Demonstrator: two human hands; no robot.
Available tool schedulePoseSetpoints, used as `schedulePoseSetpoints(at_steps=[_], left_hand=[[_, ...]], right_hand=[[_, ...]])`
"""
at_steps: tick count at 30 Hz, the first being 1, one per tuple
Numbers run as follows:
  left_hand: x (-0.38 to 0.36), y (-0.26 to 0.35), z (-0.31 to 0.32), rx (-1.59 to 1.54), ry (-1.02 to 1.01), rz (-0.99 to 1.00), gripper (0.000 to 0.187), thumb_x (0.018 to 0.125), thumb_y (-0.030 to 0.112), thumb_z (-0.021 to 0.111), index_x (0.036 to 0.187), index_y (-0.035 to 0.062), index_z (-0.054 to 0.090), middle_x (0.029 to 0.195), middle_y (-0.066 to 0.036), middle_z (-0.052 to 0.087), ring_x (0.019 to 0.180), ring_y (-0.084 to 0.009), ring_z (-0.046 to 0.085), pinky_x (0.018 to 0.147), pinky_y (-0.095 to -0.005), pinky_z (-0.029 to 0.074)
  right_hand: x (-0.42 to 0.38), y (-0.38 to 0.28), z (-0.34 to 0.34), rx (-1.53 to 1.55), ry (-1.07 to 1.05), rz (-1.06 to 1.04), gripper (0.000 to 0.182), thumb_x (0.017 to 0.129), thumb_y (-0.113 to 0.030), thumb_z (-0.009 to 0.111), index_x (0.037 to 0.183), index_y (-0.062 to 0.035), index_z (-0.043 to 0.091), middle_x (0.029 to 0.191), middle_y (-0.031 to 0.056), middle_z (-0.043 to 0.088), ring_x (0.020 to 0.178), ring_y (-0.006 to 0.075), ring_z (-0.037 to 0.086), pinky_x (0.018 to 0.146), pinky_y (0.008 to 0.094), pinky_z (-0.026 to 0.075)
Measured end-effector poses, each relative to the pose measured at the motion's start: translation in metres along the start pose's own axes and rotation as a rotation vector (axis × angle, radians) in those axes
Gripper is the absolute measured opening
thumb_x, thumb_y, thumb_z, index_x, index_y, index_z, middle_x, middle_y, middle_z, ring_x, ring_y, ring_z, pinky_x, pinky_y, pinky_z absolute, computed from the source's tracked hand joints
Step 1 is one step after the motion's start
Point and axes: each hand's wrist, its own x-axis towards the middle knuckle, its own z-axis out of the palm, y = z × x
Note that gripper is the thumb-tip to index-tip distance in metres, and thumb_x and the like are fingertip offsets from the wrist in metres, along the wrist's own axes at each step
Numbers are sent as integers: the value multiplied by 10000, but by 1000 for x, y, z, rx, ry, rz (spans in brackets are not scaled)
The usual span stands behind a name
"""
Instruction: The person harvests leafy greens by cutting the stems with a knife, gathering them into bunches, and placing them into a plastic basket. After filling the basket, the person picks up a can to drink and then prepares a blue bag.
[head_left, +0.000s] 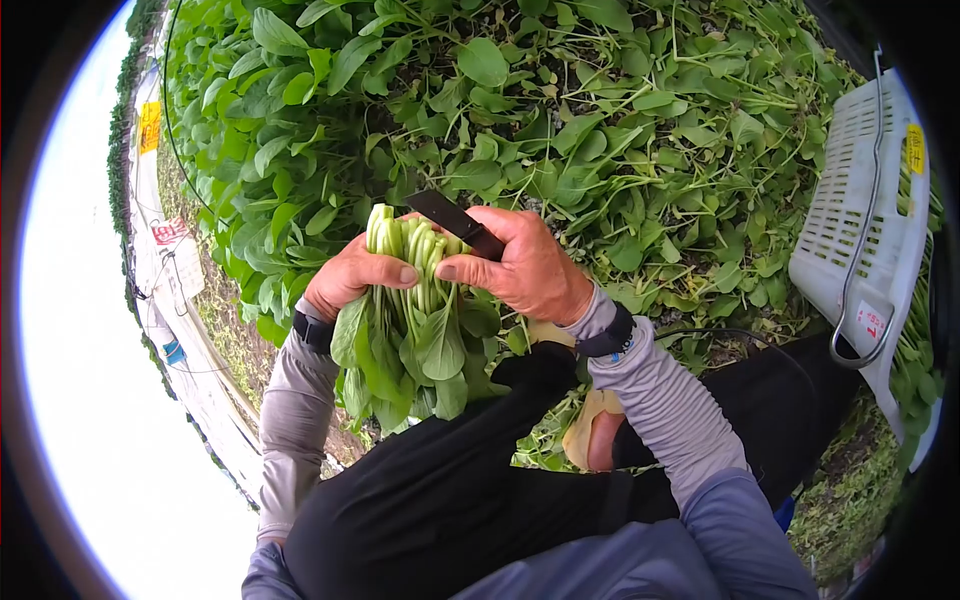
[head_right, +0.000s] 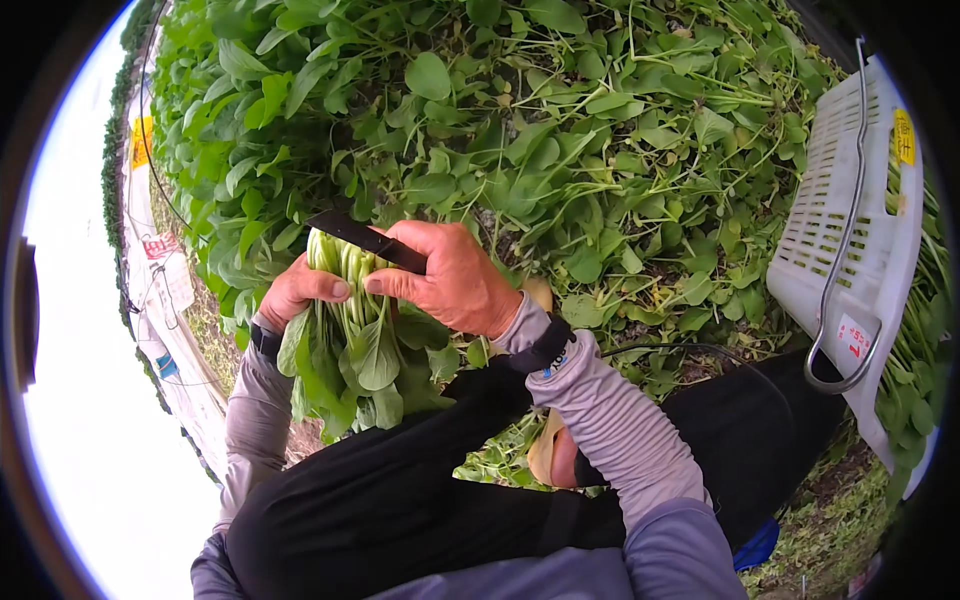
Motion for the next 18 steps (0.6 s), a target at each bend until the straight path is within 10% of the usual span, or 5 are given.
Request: schedulePoseSetpoints(at_steps=[4,13,18], left_hand=[[1,-13,-4,-137,-45,-14,763,745,150,704,1443,-69,490,1242,-205,681,1097,-291,685,1031,-401,531],[-35,-28,-13,-259,9,152,745,687,197,780,1356,-29,542,1018,-260,679,868,-399,708,823,-482,605],[-72,7,-11,469,113,-35,576,740,51,771,1291,-15,616,1048,-149,736,936,-220,718,854,-350,574]], right_hand=[[7,6,-3,-55,-23,-164,409,923,-248,821,1199,33,710,826,127,755,742,114,733,656,276,562],[6,9,37,150,293,-105,510,885,-385,851,1156,4,662,703,58,655,647,103,604,592,292,487],[-24,45,10,-299,244,154,249,962,-193,679,1022,40,615,784,208,655,705,349,659,669,451,516]])
